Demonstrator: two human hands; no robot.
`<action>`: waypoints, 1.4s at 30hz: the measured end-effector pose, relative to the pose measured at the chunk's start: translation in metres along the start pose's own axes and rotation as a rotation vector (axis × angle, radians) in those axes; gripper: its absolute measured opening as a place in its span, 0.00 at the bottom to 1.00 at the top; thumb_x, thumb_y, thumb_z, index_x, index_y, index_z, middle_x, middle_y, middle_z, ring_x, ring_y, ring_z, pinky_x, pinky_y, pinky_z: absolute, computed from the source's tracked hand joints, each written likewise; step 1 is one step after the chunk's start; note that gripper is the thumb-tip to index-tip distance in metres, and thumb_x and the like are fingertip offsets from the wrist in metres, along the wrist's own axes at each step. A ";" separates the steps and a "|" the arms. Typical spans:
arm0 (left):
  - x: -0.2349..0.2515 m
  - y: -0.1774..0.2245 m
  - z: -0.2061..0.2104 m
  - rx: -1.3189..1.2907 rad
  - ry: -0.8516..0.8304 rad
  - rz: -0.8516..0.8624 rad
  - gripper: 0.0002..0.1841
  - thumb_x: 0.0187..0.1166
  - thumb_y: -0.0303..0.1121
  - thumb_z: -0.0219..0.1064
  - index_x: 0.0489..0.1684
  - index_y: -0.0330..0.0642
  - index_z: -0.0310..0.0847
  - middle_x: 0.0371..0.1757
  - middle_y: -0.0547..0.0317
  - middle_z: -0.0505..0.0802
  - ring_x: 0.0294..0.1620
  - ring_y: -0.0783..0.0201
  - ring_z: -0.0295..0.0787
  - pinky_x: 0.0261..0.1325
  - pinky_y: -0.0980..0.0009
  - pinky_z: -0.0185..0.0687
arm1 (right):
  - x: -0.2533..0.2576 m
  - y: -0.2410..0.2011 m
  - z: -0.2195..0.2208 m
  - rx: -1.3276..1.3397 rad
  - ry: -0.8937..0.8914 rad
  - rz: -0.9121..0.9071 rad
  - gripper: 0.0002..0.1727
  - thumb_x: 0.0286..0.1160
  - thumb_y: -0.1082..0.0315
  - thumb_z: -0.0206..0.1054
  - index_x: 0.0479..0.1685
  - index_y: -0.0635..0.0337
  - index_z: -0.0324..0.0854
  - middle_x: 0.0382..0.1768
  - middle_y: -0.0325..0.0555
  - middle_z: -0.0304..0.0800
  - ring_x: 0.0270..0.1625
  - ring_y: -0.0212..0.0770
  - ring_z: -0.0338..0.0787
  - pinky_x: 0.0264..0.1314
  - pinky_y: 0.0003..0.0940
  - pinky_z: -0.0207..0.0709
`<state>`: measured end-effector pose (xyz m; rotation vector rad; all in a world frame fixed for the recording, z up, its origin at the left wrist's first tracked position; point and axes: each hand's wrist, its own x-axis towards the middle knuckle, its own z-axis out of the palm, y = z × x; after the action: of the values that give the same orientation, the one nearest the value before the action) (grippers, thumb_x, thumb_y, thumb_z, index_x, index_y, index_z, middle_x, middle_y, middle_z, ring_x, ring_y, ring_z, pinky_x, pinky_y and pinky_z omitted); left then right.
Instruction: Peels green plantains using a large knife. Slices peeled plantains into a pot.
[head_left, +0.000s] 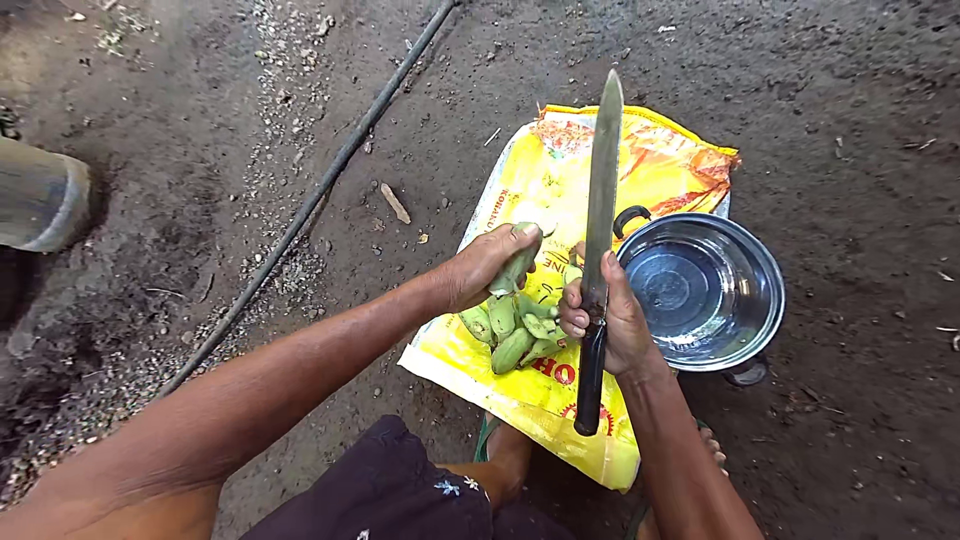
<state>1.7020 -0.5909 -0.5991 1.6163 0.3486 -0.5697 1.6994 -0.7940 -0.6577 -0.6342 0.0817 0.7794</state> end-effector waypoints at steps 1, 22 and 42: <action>0.001 -0.001 0.000 -0.098 0.029 -0.012 0.18 0.93 0.47 0.41 0.58 0.46 0.71 0.37 0.62 0.86 0.29 0.73 0.83 0.36 0.78 0.81 | -0.002 -0.002 0.005 -0.100 0.020 -0.037 0.26 0.90 0.44 0.47 0.76 0.49 0.58 0.19 0.36 0.77 0.15 0.29 0.77 0.21 0.20 0.76; 0.004 0.032 0.038 -0.583 0.332 -0.029 0.21 0.94 0.51 0.39 0.46 0.48 0.74 0.30 0.62 0.84 0.30 0.69 0.85 0.38 0.72 0.85 | -0.006 0.025 0.042 -0.795 0.170 -0.361 0.44 0.74 0.51 0.71 0.88 0.62 0.60 0.21 0.29 0.77 0.19 0.20 0.72 0.24 0.17 0.70; 0.010 0.029 0.038 -0.557 0.349 -0.075 0.22 0.94 0.53 0.39 0.46 0.49 0.73 0.32 0.61 0.84 0.32 0.68 0.85 0.38 0.71 0.85 | -0.006 0.023 0.038 -0.785 0.134 -0.350 0.44 0.73 0.52 0.72 0.89 0.61 0.60 0.21 0.30 0.78 0.19 0.21 0.72 0.24 0.18 0.70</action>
<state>1.7194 -0.6334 -0.5824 1.1570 0.7586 -0.2100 1.6732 -0.7637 -0.6366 -1.4023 -0.2221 0.4069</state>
